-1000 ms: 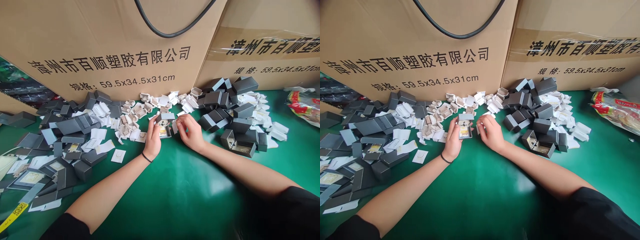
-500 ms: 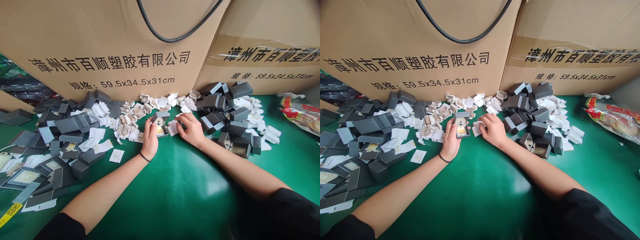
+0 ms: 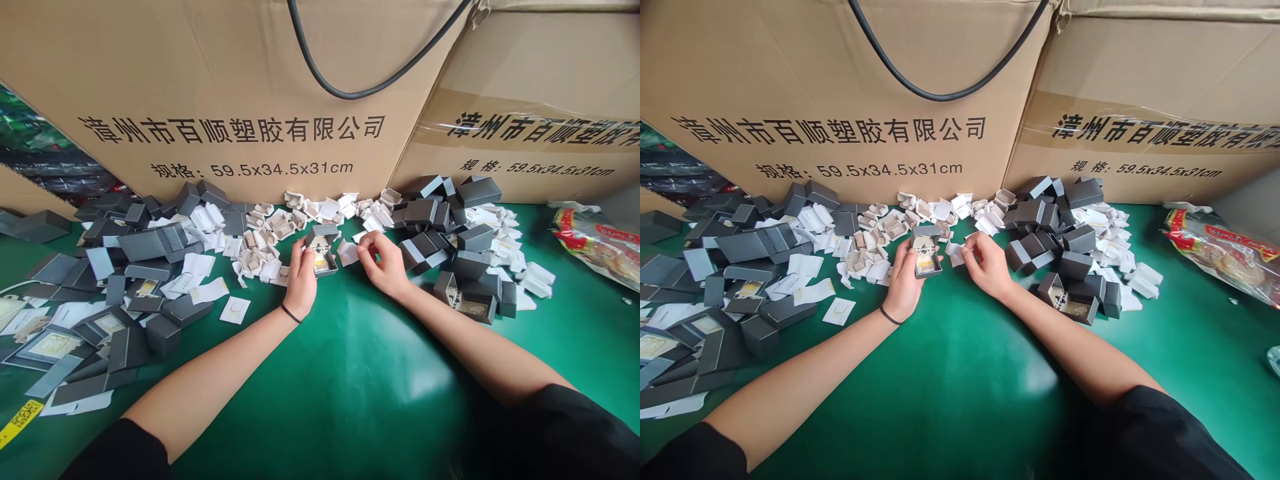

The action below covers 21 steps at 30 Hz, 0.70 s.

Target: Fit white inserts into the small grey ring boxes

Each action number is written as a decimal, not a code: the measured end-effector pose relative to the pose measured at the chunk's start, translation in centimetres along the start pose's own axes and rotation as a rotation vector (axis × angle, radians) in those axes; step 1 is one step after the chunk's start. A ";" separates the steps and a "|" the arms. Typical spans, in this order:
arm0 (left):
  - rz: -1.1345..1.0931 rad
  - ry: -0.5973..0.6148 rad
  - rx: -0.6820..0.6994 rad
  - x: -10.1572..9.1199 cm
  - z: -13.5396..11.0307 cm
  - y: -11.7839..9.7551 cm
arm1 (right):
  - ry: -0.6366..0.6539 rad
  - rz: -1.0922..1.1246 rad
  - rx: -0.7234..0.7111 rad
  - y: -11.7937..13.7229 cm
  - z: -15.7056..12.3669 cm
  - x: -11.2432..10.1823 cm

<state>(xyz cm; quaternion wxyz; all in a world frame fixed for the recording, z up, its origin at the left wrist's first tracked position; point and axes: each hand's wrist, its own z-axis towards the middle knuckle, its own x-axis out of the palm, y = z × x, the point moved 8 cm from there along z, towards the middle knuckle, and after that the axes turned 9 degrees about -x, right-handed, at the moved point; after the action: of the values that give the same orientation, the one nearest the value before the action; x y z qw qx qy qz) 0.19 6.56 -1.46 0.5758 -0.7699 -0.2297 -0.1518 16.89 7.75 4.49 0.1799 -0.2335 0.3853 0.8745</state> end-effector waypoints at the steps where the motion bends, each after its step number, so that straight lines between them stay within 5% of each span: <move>1: 0.011 0.025 -0.013 0.2 0.0 0.0 | -0.057 0.008 0.030 0.0 -0.1 -0.4; 5: 0.017 0.180 -0.135 1.9 -0.4 0.4 | -0.168 -0.058 -0.043 1.2 -0.6 -1.2; 9: -0.069 0.398 -0.358 4.3 -2.1 1.9 | -0.037 -0.154 -0.407 4.2 -1.3 -0.2; 14: -0.108 0.360 -0.390 4.4 -2.5 2.3 | 0.004 -0.252 -0.718 6.0 -2.9 0.1; 18: -0.097 0.344 -0.353 4.3 -2.1 2.1 | -0.076 -0.377 -0.781 6.9 -3.0 -0.2; 21: -0.070 0.354 -0.331 4.3 -2.0 2.2 | -0.022 -0.335 -0.657 6.7 -2.1 0.4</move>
<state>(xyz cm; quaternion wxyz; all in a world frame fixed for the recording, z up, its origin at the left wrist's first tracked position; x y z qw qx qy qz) 5.04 4.87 -0.52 0.4674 -0.8067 -0.1236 -0.3398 13.79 1.92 6.96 0.2402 -0.3292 0.0386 0.9124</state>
